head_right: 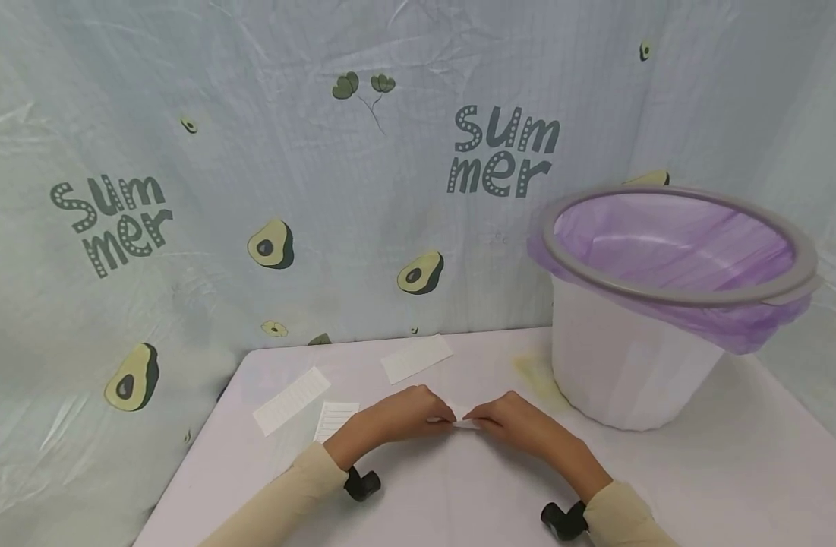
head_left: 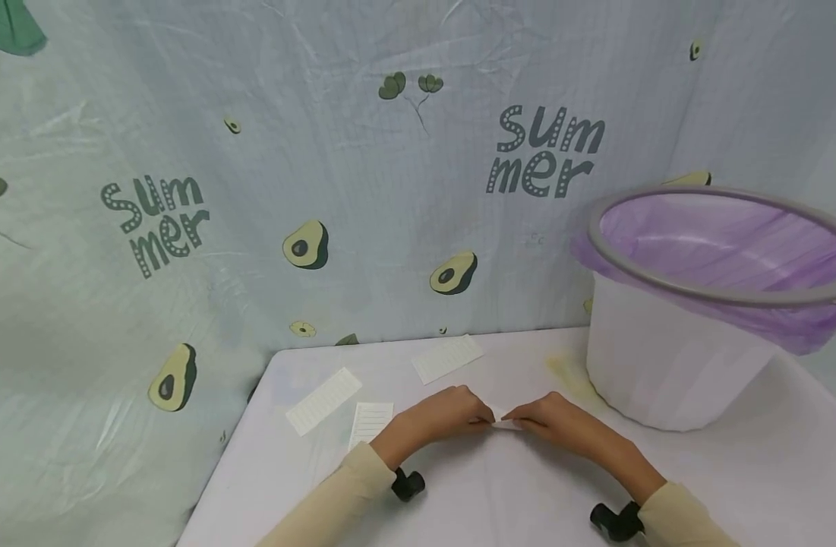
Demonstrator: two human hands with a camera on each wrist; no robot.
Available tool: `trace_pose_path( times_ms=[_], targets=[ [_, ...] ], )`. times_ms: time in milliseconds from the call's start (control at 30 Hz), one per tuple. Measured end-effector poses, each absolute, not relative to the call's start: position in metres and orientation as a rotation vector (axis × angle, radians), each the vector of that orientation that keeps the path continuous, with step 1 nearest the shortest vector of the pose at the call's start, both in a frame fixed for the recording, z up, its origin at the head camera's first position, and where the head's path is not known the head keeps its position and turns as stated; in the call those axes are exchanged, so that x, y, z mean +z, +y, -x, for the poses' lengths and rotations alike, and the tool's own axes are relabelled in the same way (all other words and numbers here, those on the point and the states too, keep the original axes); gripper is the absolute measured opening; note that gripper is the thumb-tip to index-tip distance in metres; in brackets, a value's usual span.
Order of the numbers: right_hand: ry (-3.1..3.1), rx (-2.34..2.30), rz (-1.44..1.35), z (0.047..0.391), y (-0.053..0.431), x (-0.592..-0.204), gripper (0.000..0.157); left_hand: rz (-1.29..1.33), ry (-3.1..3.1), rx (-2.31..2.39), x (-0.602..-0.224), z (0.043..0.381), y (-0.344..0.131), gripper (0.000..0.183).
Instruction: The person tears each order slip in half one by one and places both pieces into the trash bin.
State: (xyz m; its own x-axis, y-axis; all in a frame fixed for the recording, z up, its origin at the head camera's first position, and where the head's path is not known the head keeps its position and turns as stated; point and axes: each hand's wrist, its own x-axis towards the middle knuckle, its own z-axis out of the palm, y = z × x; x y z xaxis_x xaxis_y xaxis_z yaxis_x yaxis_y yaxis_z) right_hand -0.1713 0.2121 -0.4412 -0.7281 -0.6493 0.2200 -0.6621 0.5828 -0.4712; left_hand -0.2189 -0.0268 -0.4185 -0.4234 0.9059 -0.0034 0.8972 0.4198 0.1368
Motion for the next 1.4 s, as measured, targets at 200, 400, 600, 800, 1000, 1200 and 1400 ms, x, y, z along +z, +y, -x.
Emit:
trace_pose_path(
  times_ms=[200,400,600,800,1000,1200,1400],
  targets=[
    [-2.657,1.03,-1.067,0.159,0.215,-0.444,0.021,-1.383,2.657,0.709,-0.424,0.205,-0.03,0.012],
    [-2.57,1.117,-0.837,0.149,0.212,-0.433,0.019,-1.271,2.661,1.082,-0.42,0.193,-0.025,0.013],
    [-2.51,1.07,-0.713,0.143,0.209,-0.422,0.016,-1.179,2.622,1.378,-0.41,0.182,-0.021,0.013],
    [-2.475,1.046,-0.678,0.138,0.208,-0.412,0.018,-1.157,2.661,1.48,-0.403,0.176,-0.017,0.011],
    [-2.4,1.102,-0.691,0.135,0.203,-0.403,0.014,-1.269,2.718,1.463,-0.397,0.17,-0.016,0.013],
    [-2.31,1.16,-0.692,0.131,0.194,-0.397,0.016,-1.227,2.678,1.575,-0.391,0.163,-0.019,0.013],
    [-2.293,1.117,-0.701,0.136,0.192,-0.379,0.014,-1.261,2.647,1.662,-0.378,0.167,-0.021,0.012]
  ],
)
